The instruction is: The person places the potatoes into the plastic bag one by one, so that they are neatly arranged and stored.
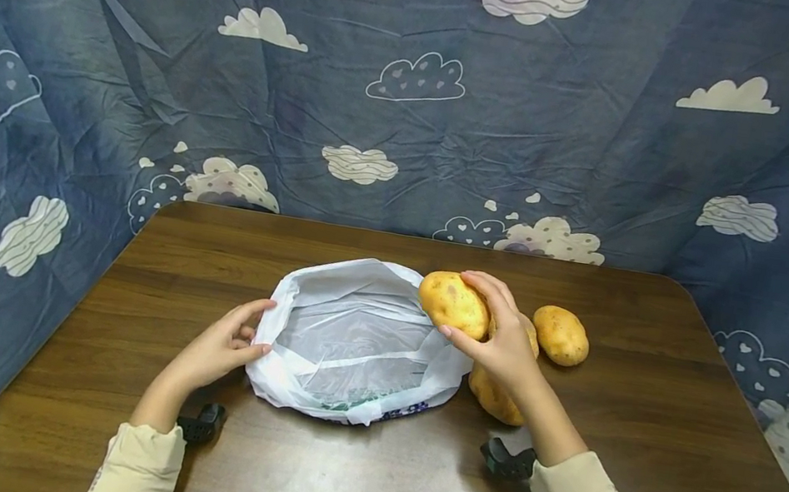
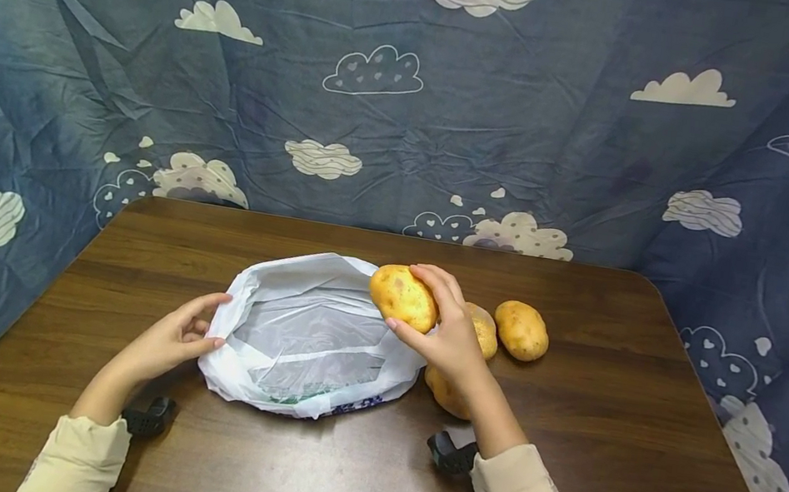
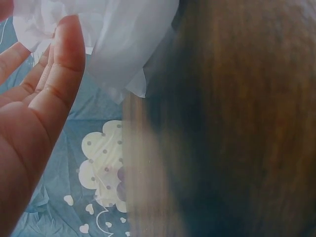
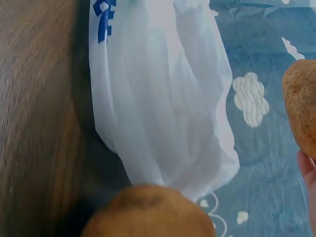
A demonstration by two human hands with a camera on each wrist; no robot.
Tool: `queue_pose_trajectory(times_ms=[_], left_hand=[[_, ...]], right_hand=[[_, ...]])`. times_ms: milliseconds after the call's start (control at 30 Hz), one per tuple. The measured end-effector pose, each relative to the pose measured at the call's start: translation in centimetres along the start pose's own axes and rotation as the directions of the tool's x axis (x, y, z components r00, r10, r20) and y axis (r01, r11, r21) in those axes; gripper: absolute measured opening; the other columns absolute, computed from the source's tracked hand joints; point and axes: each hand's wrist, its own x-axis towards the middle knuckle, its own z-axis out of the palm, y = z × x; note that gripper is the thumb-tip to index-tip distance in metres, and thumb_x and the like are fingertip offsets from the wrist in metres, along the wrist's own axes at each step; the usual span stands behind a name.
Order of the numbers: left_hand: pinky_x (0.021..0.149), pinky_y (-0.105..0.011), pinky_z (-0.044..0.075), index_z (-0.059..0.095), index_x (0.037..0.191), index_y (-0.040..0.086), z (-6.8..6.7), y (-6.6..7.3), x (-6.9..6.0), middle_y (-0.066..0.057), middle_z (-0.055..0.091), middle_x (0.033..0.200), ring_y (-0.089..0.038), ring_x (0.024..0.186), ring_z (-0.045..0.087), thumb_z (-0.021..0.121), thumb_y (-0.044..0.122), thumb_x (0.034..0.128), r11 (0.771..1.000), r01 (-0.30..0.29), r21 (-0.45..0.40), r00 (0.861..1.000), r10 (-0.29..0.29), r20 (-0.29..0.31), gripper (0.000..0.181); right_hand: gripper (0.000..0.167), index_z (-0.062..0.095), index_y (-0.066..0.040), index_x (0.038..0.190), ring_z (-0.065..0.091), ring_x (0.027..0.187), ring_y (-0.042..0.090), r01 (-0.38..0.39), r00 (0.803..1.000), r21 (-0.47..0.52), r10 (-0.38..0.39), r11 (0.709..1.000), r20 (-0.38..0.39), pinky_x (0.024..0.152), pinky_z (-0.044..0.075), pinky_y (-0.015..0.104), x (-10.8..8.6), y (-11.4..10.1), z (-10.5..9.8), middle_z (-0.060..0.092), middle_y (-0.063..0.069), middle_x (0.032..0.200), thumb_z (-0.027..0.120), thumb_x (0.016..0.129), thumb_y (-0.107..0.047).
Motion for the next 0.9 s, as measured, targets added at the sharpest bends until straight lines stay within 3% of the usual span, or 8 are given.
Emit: queue_pose_trajectory(times_ms=[167, 333, 567, 800, 900], left_hand=[[0.061, -0.023, 0.047, 0.035, 0.133, 0.0, 0.1, 0.1, 0.0, -0.022, 0.036, 0.12, -0.016, 0.077, 0.05, 0.063, -0.001, 0.0812, 1.0, -0.019, -0.011, 1.0, 0.019, -0.002, 0.059], [0.061, -0.023, 0.046, 0.034, 0.132, -0.003, 0.1, 0.6, -0.1, -0.023, 0.037, 0.119, -0.016, 0.076, 0.05, 0.063, -0.004, 0.0809, 0.999, -0.032, -0.014, 0.999, 0.032, -0.004, 0.059], [0.06, -0.023, 0.046, 0.035, 0.133, -0.001, 0.0, 0.0, -0.2, -0.022, 0.036, 0.119, -0.015, 0.076, 0.049, 0.062, -0.002, 0.0814, 1.0, -0.028, -0.004, 1.0, 0.028, -0.003, 0.058], [0.061, -0.024, 0.047, 0.034, 0.134, 0.002, -0.1, -0.2, 0.0, -0.021, 0.036, 0.121, -0.017, 0.076, 0.05, 0.062, -0.001, 0.0818, 1.0, -0.006, 0.007, 1.0, 0.006, 0.003, 0.059], [0.062, -0.024, 0.047, 0.034, 0.134, 0.002, -0.1, -0.1, 0.0, -0.021, 0.036, 0.121, -0.018, 0.077, 0.05, 0.062, -0.001, 0.082, 1.0, -0.001, 0.01, 1.0, 0.001, 0.004, 0.059]], right_hand=[[0.062, 0.047, 0.006, 0.121, 0.039, 0.114, 0.03, -0.007, 0.999, 0.039, 0.005, 0.999, 0.043, 0.093, 0.033, 0.033, 0.4, 0.2, 1.3, 0.042, 0.021, 0.124, 0.076, 0.066, 0.003], [0.062, 0.048, 0.003, 0.122, 0.039, 0.114, 0.028, -0.064, 0.995, 0.074, 0.058, 0.995, 0.085, 0.092, 0.033, 0.044, 0.6, 0.1, 2.6, 0.042, 0.017, 0.126, 0.077, 0.068, -0.001], [0.062, 0.048, 0.002, 0.122, 0.04, 0.114, 0.03, -0.025, 0.993, 0.023, 0.022, 0.999, 0.119, 0.091, 0.034, 0.045, 0.9, 0.3, 4.6, 0.042, 0.019, 0.124, 0.077, 0.067, -0.004], [0.067, 0.047, -0.009, 0.127, 0.038, 0.118, 0.021, -0.031, 0.99, 0.041, 0.025, 0.999, 0.142, 0.095, 0.032, 0.042, 0.7, 4.1, 6.9, 0.042, 0.008, 0.129, 0.079, 0.069, -0.016], [0.067, 0.047, -0.011, 0.127, 0.038, 0.118, 0.018, -0.037, 0.988, 0.047, 0.03, 0.998, 0.153, 0.095, 0.032, 0.04, 0.8, 4.6, 7.5, 0.042, 0.005, 0.129, 0.079, 0.069, -0.019]])
